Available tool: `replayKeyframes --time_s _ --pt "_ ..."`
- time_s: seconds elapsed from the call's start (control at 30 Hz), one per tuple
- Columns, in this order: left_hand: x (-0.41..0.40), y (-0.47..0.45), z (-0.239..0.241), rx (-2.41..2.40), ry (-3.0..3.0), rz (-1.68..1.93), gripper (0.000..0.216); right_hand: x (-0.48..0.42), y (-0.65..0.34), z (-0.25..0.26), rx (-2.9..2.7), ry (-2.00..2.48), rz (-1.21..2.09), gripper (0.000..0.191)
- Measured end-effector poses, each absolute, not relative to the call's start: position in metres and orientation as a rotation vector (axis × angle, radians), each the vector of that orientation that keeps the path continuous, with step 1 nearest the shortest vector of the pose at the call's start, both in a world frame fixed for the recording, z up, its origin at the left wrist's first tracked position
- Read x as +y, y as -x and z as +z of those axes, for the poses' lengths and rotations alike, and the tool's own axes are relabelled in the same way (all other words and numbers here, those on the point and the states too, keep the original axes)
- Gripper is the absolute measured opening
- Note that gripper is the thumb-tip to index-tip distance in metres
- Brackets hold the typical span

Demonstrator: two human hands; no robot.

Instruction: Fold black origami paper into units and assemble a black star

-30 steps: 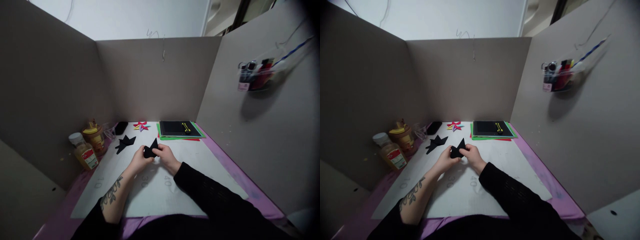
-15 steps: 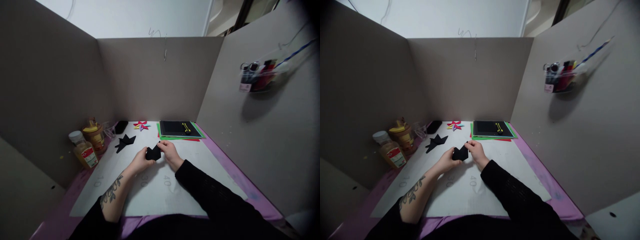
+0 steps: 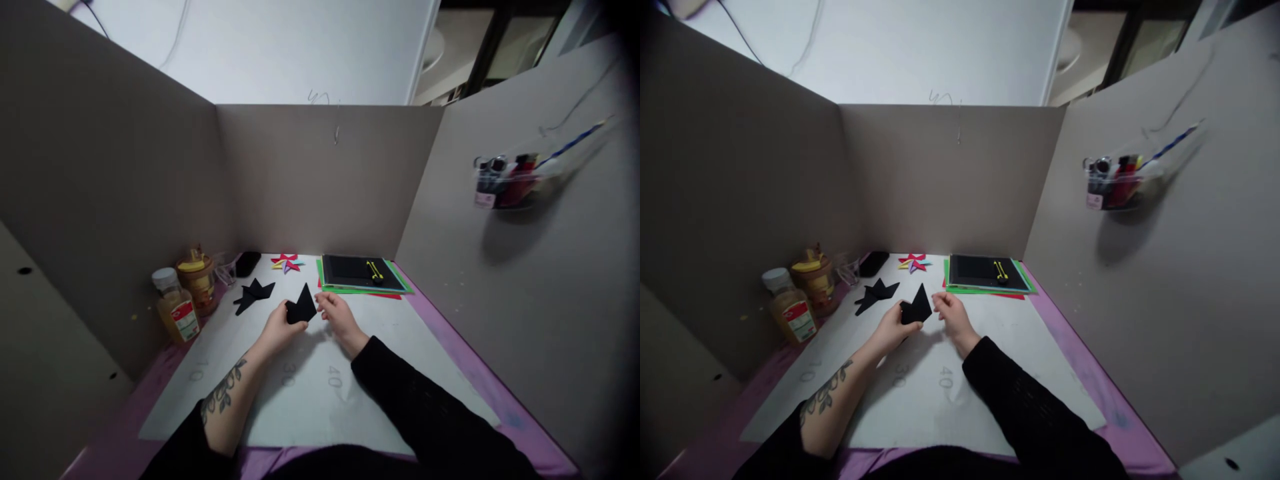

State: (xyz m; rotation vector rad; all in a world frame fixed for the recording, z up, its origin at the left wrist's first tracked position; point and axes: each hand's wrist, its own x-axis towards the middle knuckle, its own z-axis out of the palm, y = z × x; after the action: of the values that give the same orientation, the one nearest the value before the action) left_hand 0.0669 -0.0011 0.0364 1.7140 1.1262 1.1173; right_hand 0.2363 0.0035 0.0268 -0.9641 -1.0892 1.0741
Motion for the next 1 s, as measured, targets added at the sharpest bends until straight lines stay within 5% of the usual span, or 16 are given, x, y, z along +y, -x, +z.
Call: replayKeyframes --time_s 0.4,1.0 --pt "0.000 -0.068 0.036 1.198 -1.772 1.173 0.032 -0.010 -0.213 0.021 -1.236 0.998 1.208 0.016" --pt "0.005 -0.066 0.025 1.167 -1.652 1.127 0.041 0.012 -0.245 0.019 -0.813 0.996 1.095 0.031"
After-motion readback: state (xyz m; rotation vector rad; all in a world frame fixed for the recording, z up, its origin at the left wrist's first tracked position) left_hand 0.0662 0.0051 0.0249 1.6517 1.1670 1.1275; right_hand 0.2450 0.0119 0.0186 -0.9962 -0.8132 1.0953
